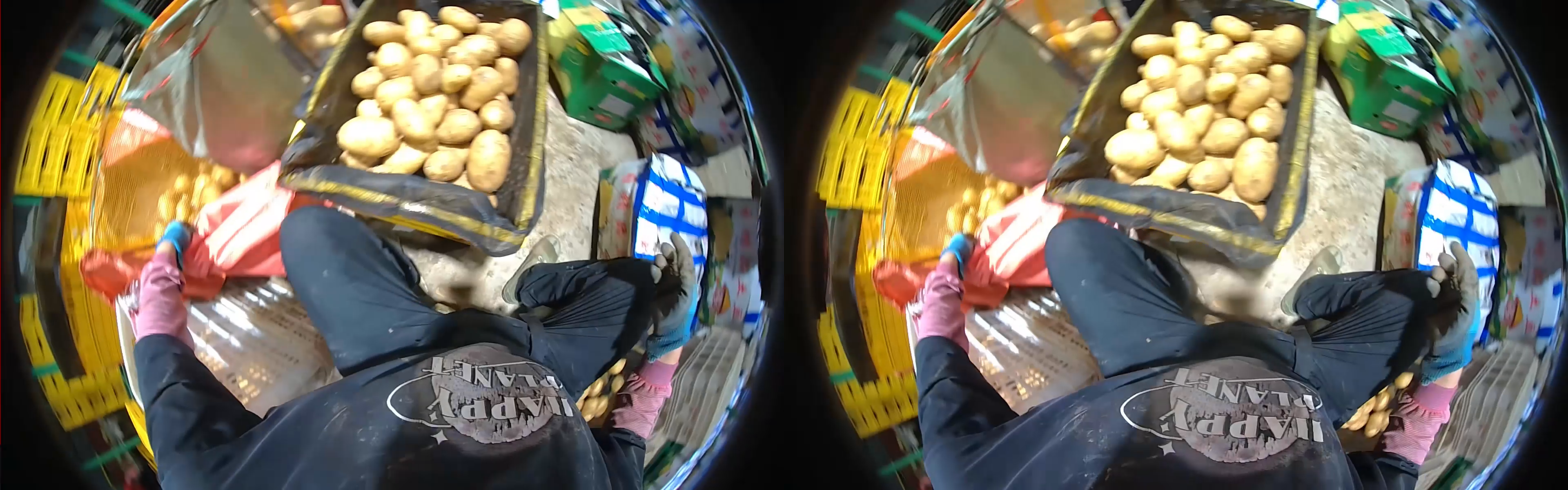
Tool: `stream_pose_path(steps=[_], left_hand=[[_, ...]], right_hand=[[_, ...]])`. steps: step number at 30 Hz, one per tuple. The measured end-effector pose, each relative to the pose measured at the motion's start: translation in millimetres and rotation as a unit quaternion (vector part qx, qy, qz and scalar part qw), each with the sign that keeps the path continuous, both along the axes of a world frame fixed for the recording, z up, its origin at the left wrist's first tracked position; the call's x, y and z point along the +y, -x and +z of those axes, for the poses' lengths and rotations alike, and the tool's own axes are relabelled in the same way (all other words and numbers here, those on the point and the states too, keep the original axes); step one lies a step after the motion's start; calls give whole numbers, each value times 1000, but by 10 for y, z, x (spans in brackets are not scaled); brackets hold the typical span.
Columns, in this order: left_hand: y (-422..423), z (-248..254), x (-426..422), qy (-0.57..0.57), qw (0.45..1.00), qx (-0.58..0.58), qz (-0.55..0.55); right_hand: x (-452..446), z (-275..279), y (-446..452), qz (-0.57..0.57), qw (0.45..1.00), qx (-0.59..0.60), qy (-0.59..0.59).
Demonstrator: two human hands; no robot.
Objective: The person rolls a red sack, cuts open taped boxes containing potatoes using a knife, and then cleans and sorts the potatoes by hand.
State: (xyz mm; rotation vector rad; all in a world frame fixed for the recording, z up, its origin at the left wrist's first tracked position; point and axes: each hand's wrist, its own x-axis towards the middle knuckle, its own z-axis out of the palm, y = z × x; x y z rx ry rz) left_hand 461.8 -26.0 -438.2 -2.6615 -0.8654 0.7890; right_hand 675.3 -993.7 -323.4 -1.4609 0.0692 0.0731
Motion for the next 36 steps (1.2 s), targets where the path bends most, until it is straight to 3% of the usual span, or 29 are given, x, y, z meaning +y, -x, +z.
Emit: stream_pose_path(steps=[2,5,6,8,9,10,11,13,14,15,16,17,18,19,20,23,24,26,27,28,29,30,31,32,33,34,35,36], left_hand=[[-32,-26,-48,-19,997,-27,73],[-508,-96,-81,-91,985,-141,40],[-800,139,-488,-44,979,-200,18],[-1282,447,-1195,73,909,-391,-121],[-1439,603,-1602,74,886,-429,-158],[-1646,908,-2232,46,897,-408,-165],[-1738,920,-2547,128,880,-436,-137],[-1925,745,-2923,323,811,-466,-145],[-1973,708,-3104,273,855,-409,-165],[-1997,651,-3251,335,863,-364,-104],[-1998,590,-3357,359,856,-369,-54],[-2033,32,-2614,410,825,-389,-5],[-1931,427,-3075,340,863,-370,-46],[-1925,199,-2586,326,855,-401,-43],[-1999,3,-2093,181,895,-379,-151],[-2057,232,-2170,239,903,-348,-79],[-2064,302,-2152,254,908,-332,-40],[-2055,248,-1890,335,876,-335,87],[-2091,222,-1894,372,859,-338,95],[-2079,224,-1892,404,843,-340,106],[-2034,258,-1864,432,826,-341,119],[-1948,295,-1783,459,808,-343,134],[-1974,362,-1578,477,830,-262,126],[-2019,492,-1694,491,825,-220,173],[-2031,662,-1816,504,816,-178,219],[-2019,797,-1959,516,803,-139,266],[-1982,884,-2228,488,809,-172,277],[-2054,917,-2222,460,825,-181,275]], right_hand=[[-446,-15,132,-44,999,-16,-17],[-881,-57,335,-94,995,-24,3],[-916,-71,437,-109,994,-31,10],[-740,-115,433,-115,992,-47,9],[-492,-103,404,-197,979,-8,52],[-504,-315,331,-158,987,-15,20],[29,-211,339,-185,979,17,81],[502,-384,330,-56,977,-33,203],[721,-592,363,53,936,-127,323],[889,-901,420,153,864,-222,425],[1083,-1311,509,203,810,-303,458],[1391,-756,521,254,801,-322,436],[1496,-691,527,186,814,-441,330],[1510,-712,636,193,819,-419,340],[1424,-765,725,208,826,-397,342],[925,-816,985,116,890,-297,327],[654,-681,1036,41,909,-316,268],[-2,-568,1251,-105,880,-339,317],[-411,-576,1360,-174,857,-316,367],[-739,-516,1597,-236,928,-190,217],[-1205,-766,1930,-282,901,-193,265],[-1553,-712,2162,-360,923,-31,131],[-1804,-817,2391,-442,870,28,215],[-2030,-1074,2731,-500,833,111,208],[-2171,-1244,3035,-499,804,124,299],[-2143,-1479,3315,-497,799,145,305],[-2017,-1655,3517,-494,796,162,311],[-1836,-1806,3628,-427,767,224,423]])
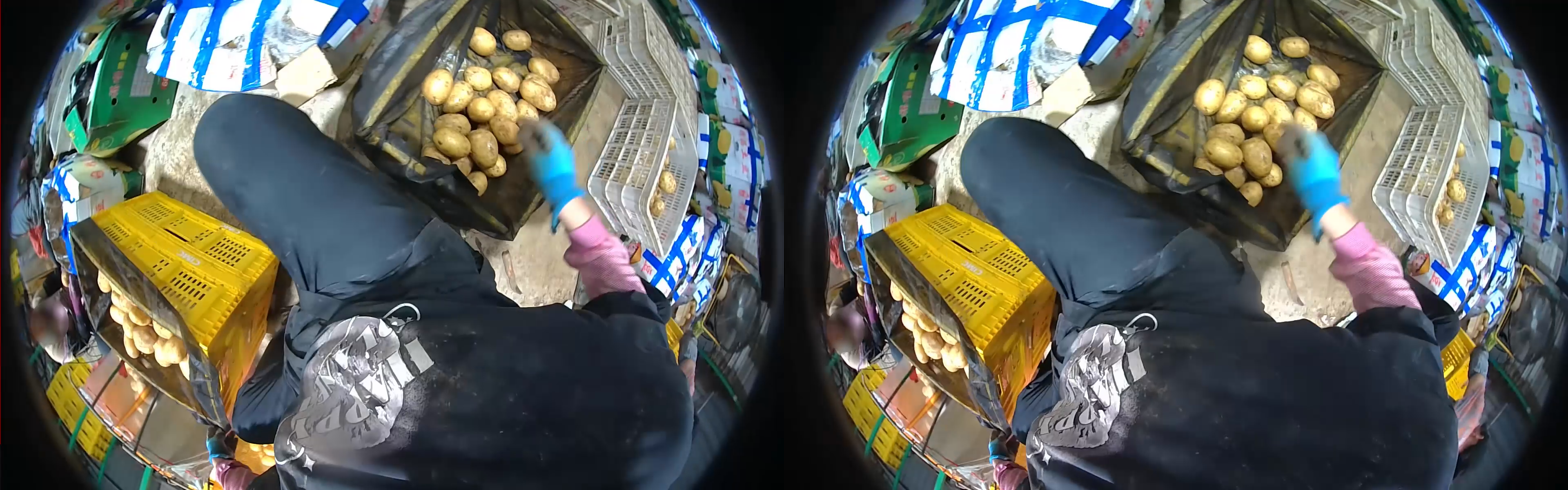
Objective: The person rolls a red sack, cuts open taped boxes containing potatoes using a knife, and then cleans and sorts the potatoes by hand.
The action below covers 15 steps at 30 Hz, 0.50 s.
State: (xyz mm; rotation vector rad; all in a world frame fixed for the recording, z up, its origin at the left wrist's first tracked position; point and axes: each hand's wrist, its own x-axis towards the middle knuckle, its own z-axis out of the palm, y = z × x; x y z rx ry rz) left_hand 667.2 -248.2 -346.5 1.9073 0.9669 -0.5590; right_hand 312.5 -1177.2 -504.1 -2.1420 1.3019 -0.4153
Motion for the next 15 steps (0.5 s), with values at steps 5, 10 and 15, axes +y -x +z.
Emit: stream_pose_path(steps=[5,10,15], left_hand=[[-556,226,127,-247,965,6,-90],[-870,667,144,-379,904,-30,-197],[-1193,1106,32,-406,869,-60,-277]], right_hand=[[927,-627,18,228,953,192,-55],[889,-774,-106,311,907,271,-83],[917,-739,-69,297,915,261,-83]])
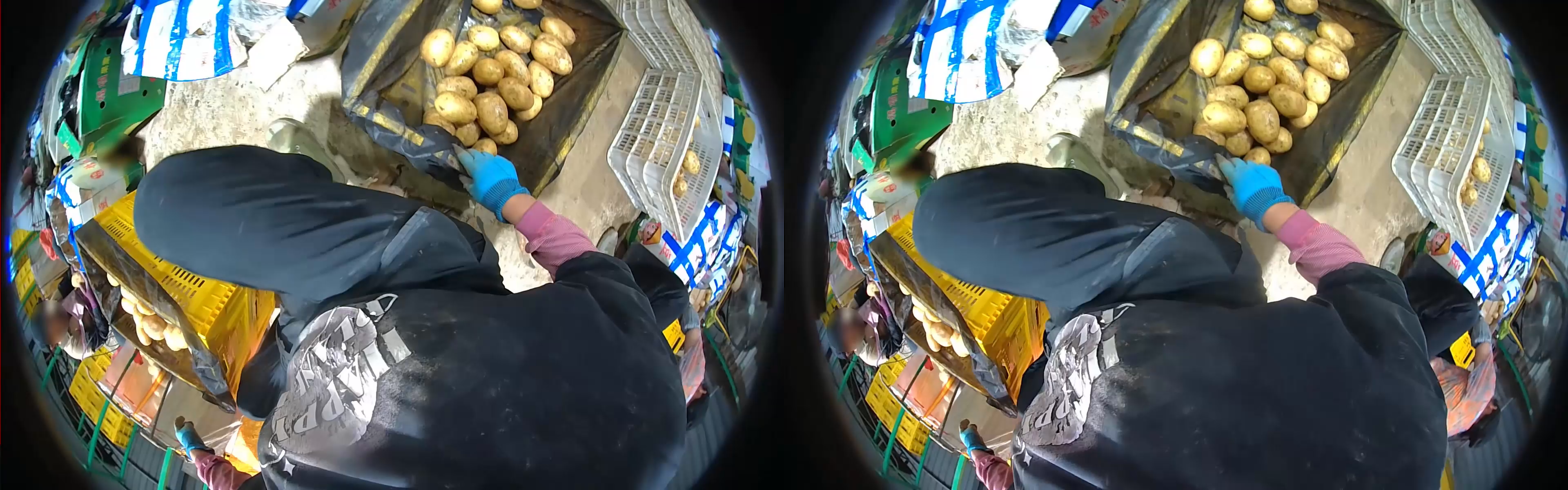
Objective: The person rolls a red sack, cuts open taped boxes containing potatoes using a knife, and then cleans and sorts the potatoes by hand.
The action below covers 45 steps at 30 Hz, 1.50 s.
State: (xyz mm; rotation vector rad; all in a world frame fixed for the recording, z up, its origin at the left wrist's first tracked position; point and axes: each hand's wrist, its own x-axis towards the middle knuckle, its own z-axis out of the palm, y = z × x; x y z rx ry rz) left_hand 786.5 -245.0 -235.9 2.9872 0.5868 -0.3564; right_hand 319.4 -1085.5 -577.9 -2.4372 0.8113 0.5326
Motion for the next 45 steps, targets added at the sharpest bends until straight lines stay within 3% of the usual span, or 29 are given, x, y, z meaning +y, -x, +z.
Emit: stream_pose_path(steps=[2,6,9,11,12,13,15,16,17,19,21,22,25,29,34,36,37,39,42,43,44,45], left_hand=[[-135,45,-163,-3,1000,-20,6],[-219,-193,-562,22,986,-82,-145],[-121,-367,-826,17,986,-38,-163],[-44,-439,-955,41,989,-11,-140],[-23,-446,-1069,-16,986,22,-167],[-36,-488,-1154,-15,985,40,-167],[-99,-529,-1326,-17,983,70,-167],[-150,-607,-1333,40,983,48,-175],[-228,-569,-1397,6,961,86,-262],[-127,-464,-1882,-66,957,78,-272],[-22,-557,-2144,-38,949,-99,-298],[29,-523,-2480,-32,948,-127,-289],[-44,-537,-3198,55,926,-212,-308],[113,-482,-4787,16,814,-294,-501],[-195,-954,-6053,123,781,-229,-567],[-445,-1379,-6427,123,771,-187,-596],[-627,-1662,-6579,120,733,-182,-645],[-772,-2053,-6974,52,739,-101,-664],[-973,-2450,-7551,25,618,-97,-780],[-948,-2576,-7724,61,595,-184,-780],[-971,-2704,-7848,132,608,-187,-760],[-914,-2415,-7895,88,615,-127,-773]], right_hand=[[14,16,42,-21,999,-46,4],[-26,363,160,-73,958,-275,47],[442,368,864,-117,971,-206,-38],[957,-28,1563,-220,968,-42,-115],[1254,-592,2198,-326,921,96,-192],[1351,-815,2458,-419,839,227,-261],[1401,-1101,2781,-746,549,257,-277],[1370,-1212,2819,-808,476,221,-267],[1367,-1310,2849,-826,462,170,-275],[1179,-1650,2670,-829,460,53,-314],[811,-1953,2314,-800,480,-41,-359],[669,-1976,2197,-789,485,-74,-369],[314,-1800,1908,-762,514,-122,-375],[-75,-1285,1609,-719,571,-174,-356],[-285,-533,1346,-673,633,-223,-310],[-317,-218,1207,-661,650,-239,-290],[-312,-68,1144,-656,656,-246,-280],[-288,252,995,-649,666,-259,-260],[-238,704,652,-637,675,-288,-237],[-222,855,509,-629,677,-301,-235],[-199,1004,363,-623,678,-315,-231],[-168,1153,172,-606,684,-330,-236]])
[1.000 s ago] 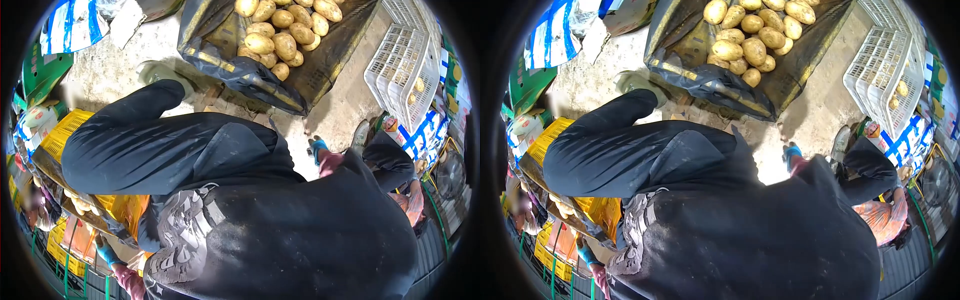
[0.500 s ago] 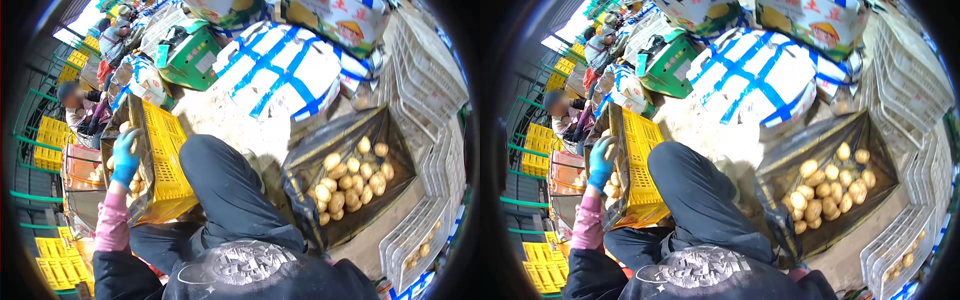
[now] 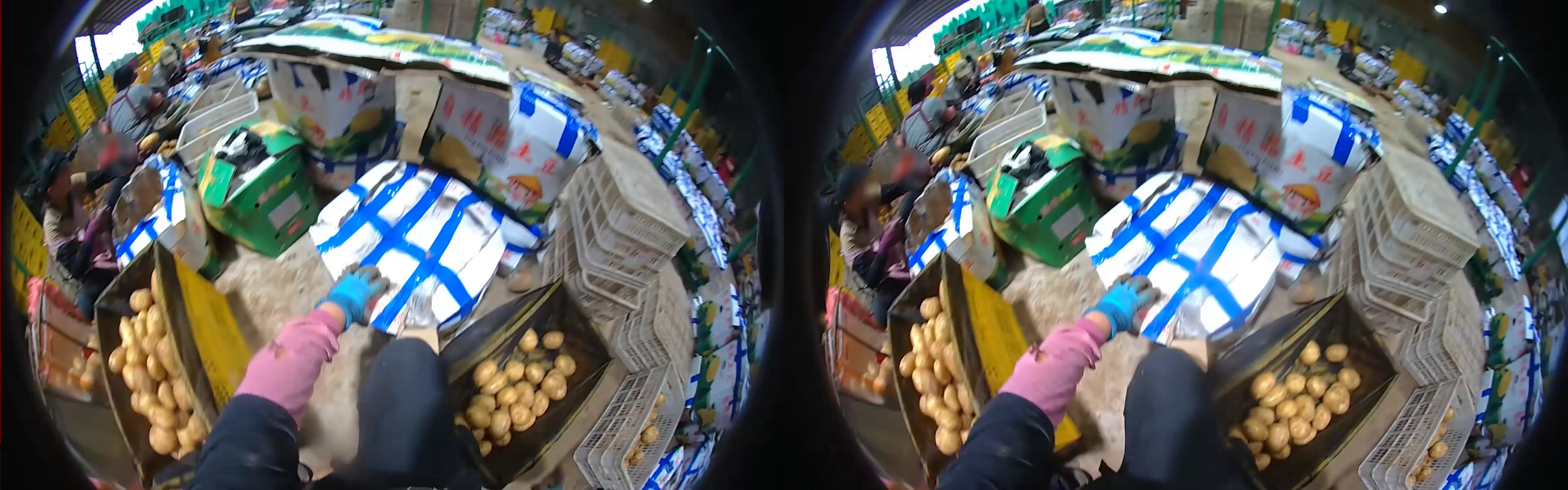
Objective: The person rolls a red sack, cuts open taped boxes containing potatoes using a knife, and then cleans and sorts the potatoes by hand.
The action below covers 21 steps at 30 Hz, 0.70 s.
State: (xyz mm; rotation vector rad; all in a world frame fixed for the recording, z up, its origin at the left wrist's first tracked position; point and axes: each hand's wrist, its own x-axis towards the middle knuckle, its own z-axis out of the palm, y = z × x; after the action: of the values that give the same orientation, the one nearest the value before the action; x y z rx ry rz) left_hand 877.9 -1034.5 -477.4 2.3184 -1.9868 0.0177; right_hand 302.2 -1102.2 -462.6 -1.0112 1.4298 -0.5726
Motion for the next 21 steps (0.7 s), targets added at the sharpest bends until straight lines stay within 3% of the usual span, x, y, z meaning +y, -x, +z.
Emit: stream_pose_path(steps=[2,4,5,6,7,8,10,11,12,15,16,18,20,21], left_hand=[[69,230,-112,-149,986,-76,-5],[67,184,-121,-175,982,-64,-28],[106,207,-123,-183,979,-86,-26],[176,243,-130,-189,976,-106,-25],[245,323,-113,-183,975,-125,-24],[299,465,-113,-174,973,-144,-49],[316,687,-37,-157,967,-175,-95],[98,116,-54,-41,992,-52,-110],[83,-33,-98,-48,997,-6,-59],[149,-51,-252,-55,985,132,98],[157,-20,-316,-50,971,181,151],[160,-255,-450,-45,924,286,249],[-231,-1740,-889,58,792,580,179],[-160,-1495,-860,67,814,553,164]], right_hand=[[-28,309,-525,44,997,-56,37],[-124,626,-1270,121,973,-175,92],[-232,780,-1773,220,927,-252,171],[-252,829,-2189,219,908,-307,180],[-354,1001,-2565,334,912,-175,162],[-348,719,-3089,256,869,-299,300],[124,1314,-3815,190,885,-417,85],[244,1390,-4110,197,902,-381,41],[370,1420,-4315,208,915,-345,-3],[425,755,-4851,182,948,-243,94],[379,521,-4913,178,949,-224,134],[286,577,-4917,158,941,-246,170],[207,705,-4886,127,933,-272,198],[196,777,-4904,112,927,-287,212]])
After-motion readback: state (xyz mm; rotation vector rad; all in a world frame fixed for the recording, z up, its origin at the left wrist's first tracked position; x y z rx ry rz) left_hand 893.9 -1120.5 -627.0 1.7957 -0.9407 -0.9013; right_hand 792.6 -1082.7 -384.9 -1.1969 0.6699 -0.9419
